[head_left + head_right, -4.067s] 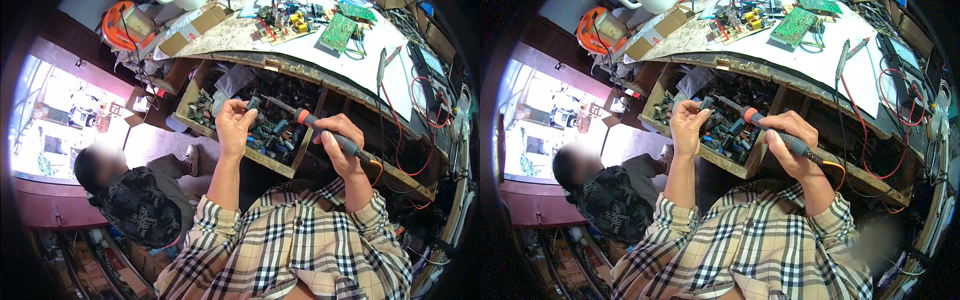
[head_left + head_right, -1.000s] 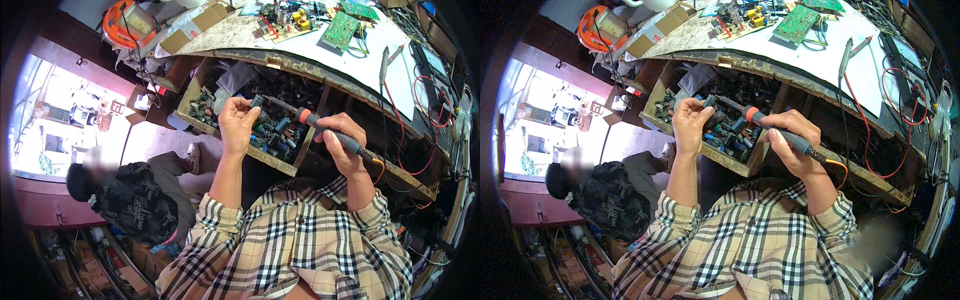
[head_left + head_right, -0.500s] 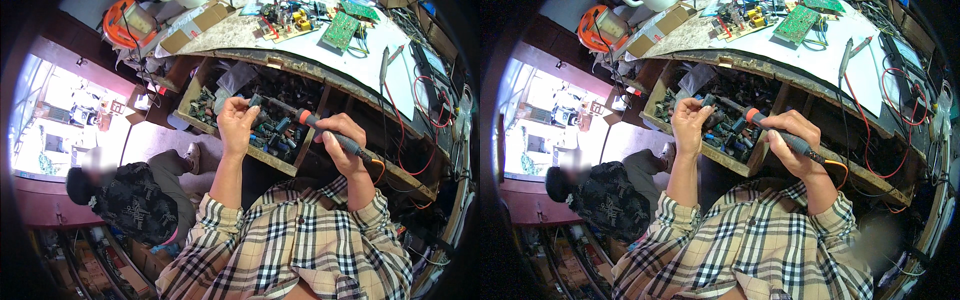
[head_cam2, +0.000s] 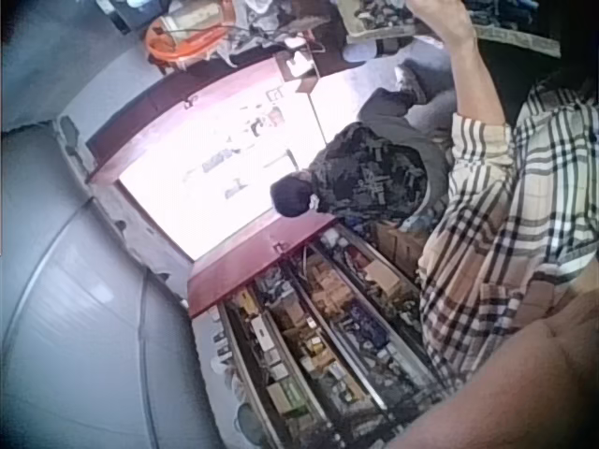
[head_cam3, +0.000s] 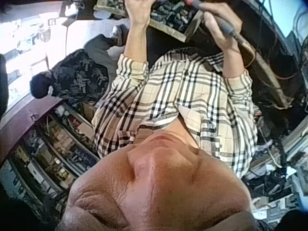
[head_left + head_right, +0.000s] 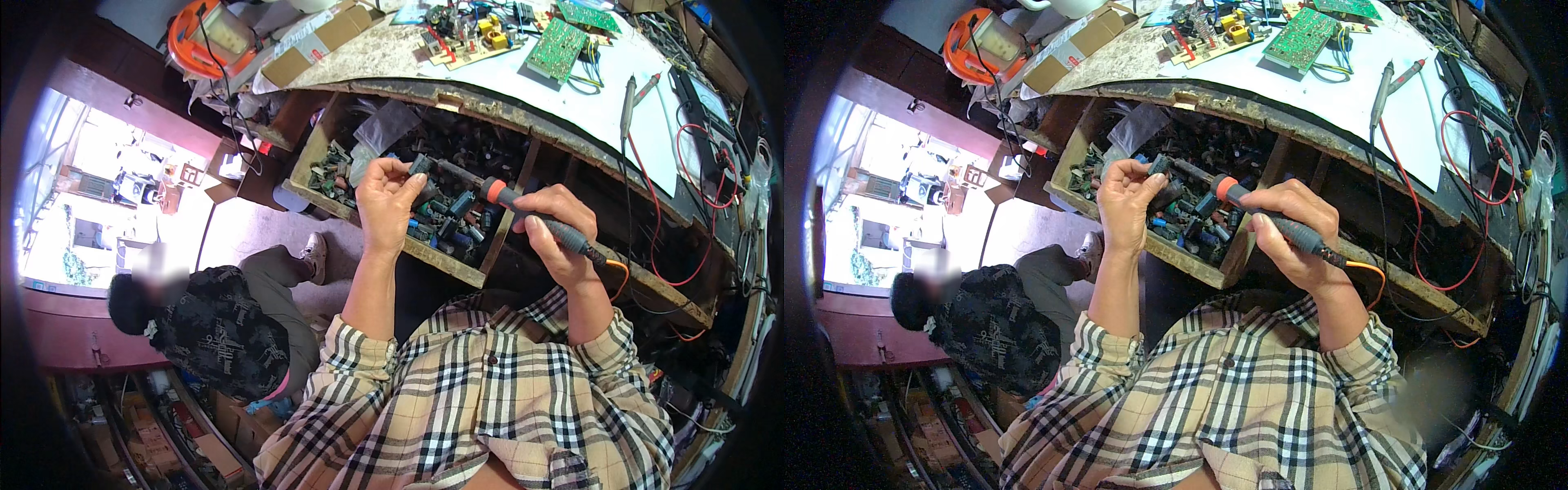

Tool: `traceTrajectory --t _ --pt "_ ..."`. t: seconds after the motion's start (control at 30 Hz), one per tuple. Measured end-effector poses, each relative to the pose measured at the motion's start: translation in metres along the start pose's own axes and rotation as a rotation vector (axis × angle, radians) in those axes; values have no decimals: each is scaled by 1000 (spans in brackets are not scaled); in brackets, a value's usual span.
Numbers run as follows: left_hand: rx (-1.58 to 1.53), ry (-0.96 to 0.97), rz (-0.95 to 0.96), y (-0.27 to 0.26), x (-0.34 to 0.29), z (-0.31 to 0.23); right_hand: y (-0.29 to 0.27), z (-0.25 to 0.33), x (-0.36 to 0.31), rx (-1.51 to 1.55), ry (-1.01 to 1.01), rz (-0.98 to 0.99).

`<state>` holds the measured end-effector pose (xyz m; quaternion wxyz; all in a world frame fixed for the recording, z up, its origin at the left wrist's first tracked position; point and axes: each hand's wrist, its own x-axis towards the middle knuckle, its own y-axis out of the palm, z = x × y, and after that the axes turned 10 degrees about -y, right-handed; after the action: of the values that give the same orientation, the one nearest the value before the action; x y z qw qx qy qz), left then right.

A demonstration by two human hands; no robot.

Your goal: The person uses a soldering iron to apply heat to small electronic components picked from a drawer. They repeatedly pick up different components, apply the soldering iron, and return them to the drawer. The workspace is cluttered with circuit boards and tools.

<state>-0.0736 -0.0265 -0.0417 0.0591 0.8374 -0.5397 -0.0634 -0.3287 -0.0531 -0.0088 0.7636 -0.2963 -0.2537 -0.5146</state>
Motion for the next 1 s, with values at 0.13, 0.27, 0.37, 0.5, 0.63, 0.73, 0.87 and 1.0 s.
traceTrajectory --t 0.13,0.27,0.37,0.5,0.63,0.73,0.87,1.0 --pt "-26 -14 -13 1 -1 -3 0 -2 1 -21 -29 56" --pt "-64 42 -13 0 1 2 -1 1 2 -71 -50 96" --pt "-96 84 -62 -1 2 4 -1 1 2 -74 -48 106" --pt "-111 74 -58 -2 3 3 -2 -1 0 -50 -34 83" --pt "-123 64 -43 -2 2 2 -1 -2 1 -36 -44 65" --pt "-114 49 -38 0 1 0 -2 -3 0 -39 -47 75" --pt "-74 54 -31 -1 1 0 -2 -3 0 -48 -51 78" --pt "-26 85 -26 1 0 1 -1 -2 0 -66 -47 90"
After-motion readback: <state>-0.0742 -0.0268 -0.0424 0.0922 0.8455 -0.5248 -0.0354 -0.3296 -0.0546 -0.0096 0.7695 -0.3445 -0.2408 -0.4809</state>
